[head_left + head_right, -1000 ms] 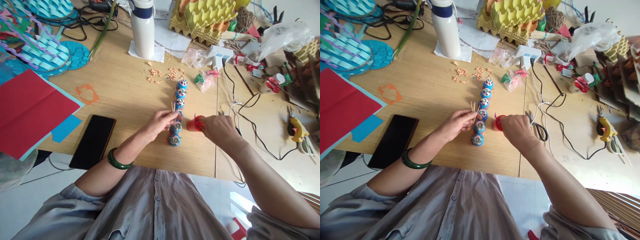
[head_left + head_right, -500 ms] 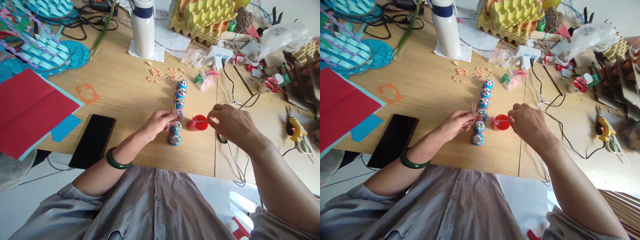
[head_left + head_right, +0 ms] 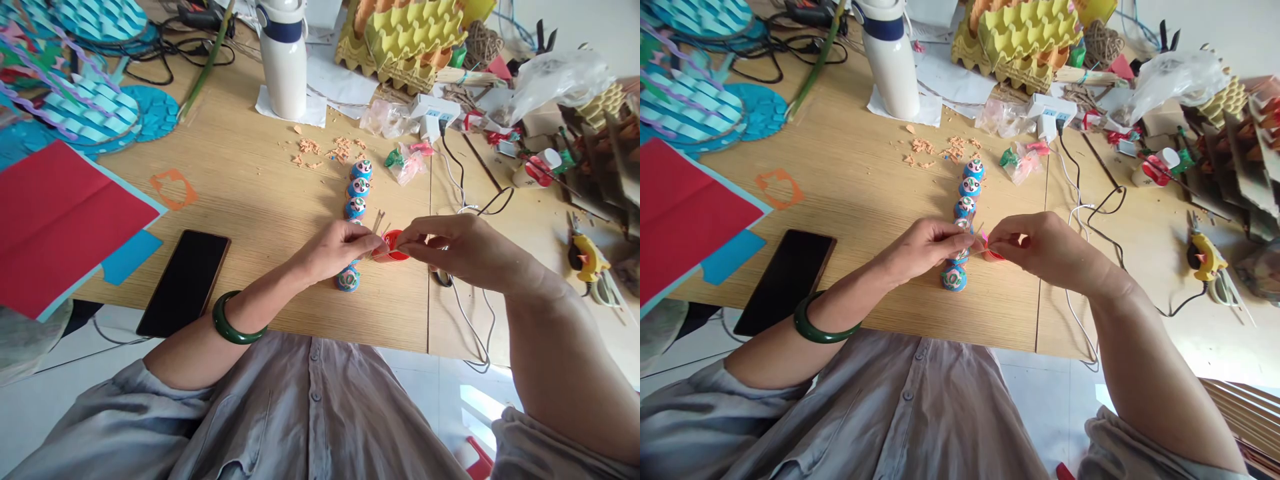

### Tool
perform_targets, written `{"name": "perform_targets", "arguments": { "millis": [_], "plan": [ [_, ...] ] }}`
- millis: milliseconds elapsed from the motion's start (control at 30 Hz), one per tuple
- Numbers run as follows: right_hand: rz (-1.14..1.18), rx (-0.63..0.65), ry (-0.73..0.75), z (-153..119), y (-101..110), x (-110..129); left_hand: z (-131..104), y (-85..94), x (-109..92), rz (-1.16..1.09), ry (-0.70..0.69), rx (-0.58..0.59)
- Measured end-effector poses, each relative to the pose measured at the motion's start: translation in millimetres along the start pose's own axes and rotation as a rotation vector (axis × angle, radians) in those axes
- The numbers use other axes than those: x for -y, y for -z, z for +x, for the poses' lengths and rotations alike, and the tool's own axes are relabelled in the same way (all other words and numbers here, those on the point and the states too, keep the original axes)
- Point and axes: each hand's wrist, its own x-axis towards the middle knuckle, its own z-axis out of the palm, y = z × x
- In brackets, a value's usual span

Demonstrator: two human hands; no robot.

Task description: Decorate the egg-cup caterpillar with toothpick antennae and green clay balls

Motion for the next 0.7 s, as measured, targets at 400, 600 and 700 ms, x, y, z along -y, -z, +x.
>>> {"name": "perform_targets", "arguments": {
  "millis": [400, 600, 700],
  "plan": [
    [0.239, -0.031, -0.062, 16.1, -23.6, 3.8, -5.7, 3.3, 9.3, 0.040, 0.059, 0.033],
    [0.567, -0.118, -0.137, 16.0, -28.6, 0.6, -7.4, 6.2, 10.0, -0.053, 0.098, -0.010],
    [0.572, -0.114, -0.151, 15.6, -31.7, 2.3, -7.6, 6.3, 11.6, -0.092, 0.104, -0.039]
  ]
}}
